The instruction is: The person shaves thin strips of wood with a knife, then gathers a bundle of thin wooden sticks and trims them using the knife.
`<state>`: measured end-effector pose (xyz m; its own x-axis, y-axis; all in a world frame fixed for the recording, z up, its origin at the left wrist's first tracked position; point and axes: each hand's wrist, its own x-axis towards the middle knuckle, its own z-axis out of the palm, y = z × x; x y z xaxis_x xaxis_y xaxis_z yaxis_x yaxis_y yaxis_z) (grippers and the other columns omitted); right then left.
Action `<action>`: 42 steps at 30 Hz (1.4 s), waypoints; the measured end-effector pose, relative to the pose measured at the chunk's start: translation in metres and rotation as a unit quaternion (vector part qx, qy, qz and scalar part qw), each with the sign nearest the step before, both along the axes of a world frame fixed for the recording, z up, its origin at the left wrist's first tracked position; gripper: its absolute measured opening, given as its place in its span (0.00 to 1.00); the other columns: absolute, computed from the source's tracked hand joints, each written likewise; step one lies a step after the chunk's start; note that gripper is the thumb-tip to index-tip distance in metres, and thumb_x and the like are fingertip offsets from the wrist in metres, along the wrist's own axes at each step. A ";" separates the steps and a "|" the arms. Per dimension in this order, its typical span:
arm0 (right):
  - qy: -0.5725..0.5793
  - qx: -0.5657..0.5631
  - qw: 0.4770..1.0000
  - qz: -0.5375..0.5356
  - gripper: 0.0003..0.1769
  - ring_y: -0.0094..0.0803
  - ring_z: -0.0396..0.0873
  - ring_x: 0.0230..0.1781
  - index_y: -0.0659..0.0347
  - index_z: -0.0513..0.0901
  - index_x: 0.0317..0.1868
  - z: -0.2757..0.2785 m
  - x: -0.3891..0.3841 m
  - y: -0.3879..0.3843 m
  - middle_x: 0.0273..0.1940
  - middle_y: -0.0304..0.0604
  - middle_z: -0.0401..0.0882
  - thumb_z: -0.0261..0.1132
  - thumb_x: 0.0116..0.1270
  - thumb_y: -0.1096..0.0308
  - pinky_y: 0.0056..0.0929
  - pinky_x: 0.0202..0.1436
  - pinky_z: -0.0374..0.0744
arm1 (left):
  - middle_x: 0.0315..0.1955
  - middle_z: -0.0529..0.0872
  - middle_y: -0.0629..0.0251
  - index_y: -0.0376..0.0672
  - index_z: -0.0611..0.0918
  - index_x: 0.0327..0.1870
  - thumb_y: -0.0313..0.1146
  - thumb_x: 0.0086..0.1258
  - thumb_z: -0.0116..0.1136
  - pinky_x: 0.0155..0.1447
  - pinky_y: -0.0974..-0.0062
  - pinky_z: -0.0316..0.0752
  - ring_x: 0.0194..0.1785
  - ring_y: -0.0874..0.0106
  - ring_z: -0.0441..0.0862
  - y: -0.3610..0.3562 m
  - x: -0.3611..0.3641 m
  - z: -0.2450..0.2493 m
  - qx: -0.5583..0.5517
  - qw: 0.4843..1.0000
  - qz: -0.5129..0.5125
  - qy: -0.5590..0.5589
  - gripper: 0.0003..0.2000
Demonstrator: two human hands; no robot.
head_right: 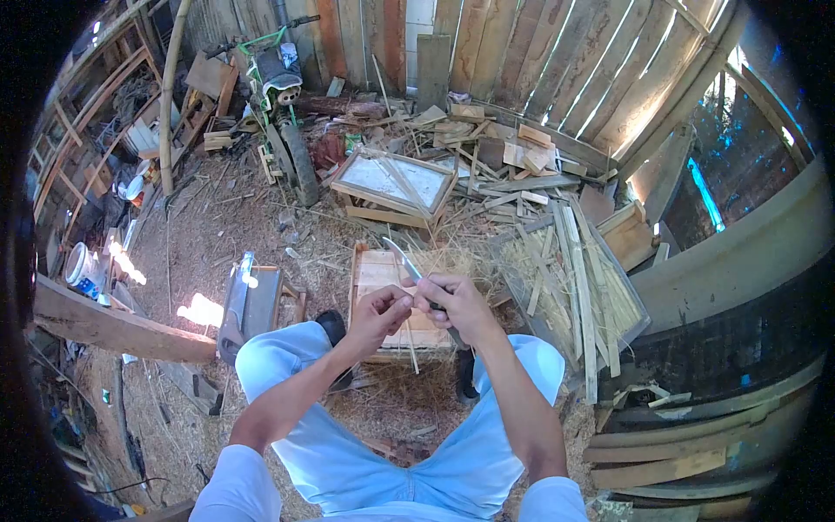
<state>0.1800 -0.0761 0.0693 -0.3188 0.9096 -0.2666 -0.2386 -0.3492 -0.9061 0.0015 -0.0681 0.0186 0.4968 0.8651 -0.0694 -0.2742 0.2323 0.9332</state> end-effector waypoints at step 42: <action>-0.075 0.038 0.996 0.042 0.14 0.13 0.62 0.16 0.66 0.77 0.51 -0.004 0.002 -0.001 0.23 0.31 0.70 0.56 0.73 0.64 0.12 0.16 0.59 | 0.19 0.68 0.79 0.42 0.80 0.39 0.39 0.73 0.55 0.22 0.86 0.51 0.20 0.87 0.57 0.008 -0.003 0.001 -0.065 0.997 -0.039 -0.006 0.10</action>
<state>0.1820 -0.0768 0.0657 -0.3556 0.9009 -0.2487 -0.0711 -0.2914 -0.9540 -0.0010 -0.0598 0.0191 0.5643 0.8074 -0.1722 -0.2611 0.3724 0.8906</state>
